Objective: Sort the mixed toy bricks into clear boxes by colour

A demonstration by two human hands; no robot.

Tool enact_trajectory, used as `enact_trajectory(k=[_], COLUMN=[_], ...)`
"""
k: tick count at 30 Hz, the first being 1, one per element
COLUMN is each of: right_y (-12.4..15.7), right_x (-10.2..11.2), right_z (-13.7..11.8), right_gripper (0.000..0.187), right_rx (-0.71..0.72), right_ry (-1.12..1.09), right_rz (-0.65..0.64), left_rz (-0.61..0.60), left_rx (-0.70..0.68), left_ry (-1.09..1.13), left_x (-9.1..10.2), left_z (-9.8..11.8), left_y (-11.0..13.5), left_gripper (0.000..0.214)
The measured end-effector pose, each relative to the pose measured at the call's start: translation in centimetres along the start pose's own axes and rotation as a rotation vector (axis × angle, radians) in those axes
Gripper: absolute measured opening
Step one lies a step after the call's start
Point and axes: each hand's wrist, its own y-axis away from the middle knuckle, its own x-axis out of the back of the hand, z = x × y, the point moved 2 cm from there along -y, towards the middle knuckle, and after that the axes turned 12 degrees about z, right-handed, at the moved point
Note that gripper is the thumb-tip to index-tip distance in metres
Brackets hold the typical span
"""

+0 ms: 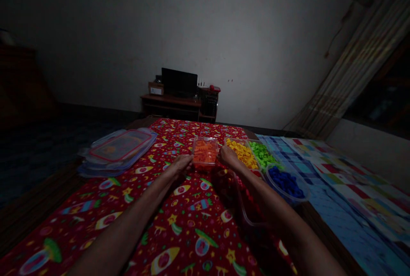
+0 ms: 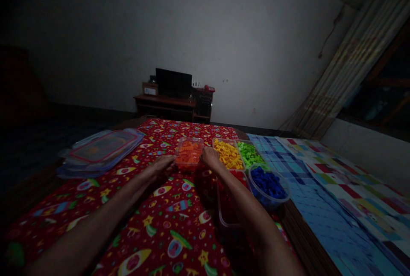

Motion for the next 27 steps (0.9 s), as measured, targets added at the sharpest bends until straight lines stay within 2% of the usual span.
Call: enact_trajectory(k=[5,12,17,22,24,27], right_y=[0.2,-0.6,-1.6,-2.3,-2.1,-1.1], right_x=[-0.4,-1.2,-1.9,-2.3,-1.9,-0.8], right_z=[0.3,0.1,-1.1,-2.9,-2.5,-0.5], right_gripper=[0.033,0.029,0.03,0.025,0.031,0.038], right_rx=[-0.018,-0.005,-0.028,0.026,0.034,0.042], right_ry=[-0.009,-0.067,-0.125,-0.16,-0.167,-0.078], right_rz=[0.033,0.05,0.083,0.092,0.094,0.133], left_rz=[0.051,0.13,0.167,0.214,0.224,0.234], left_rx=[-0.064,-0.088,-0.109,-0.13,-0.16,-0.19], left_ry=[0.009,-0.037,-0.058,-0.12,-0.172,-0.247], left_x=[-0.2,-0.8,0.8,2.9,3.2,3.3], left_z=[-0.1,-0.8,0.0,-0.1,-0.1,0.1], left_y=[0.6,-0.6,-0.5,-0.7,-0.8,-0.8], left_gripper=[0.048,0.05,0.046,0.046,0.046,0.043])
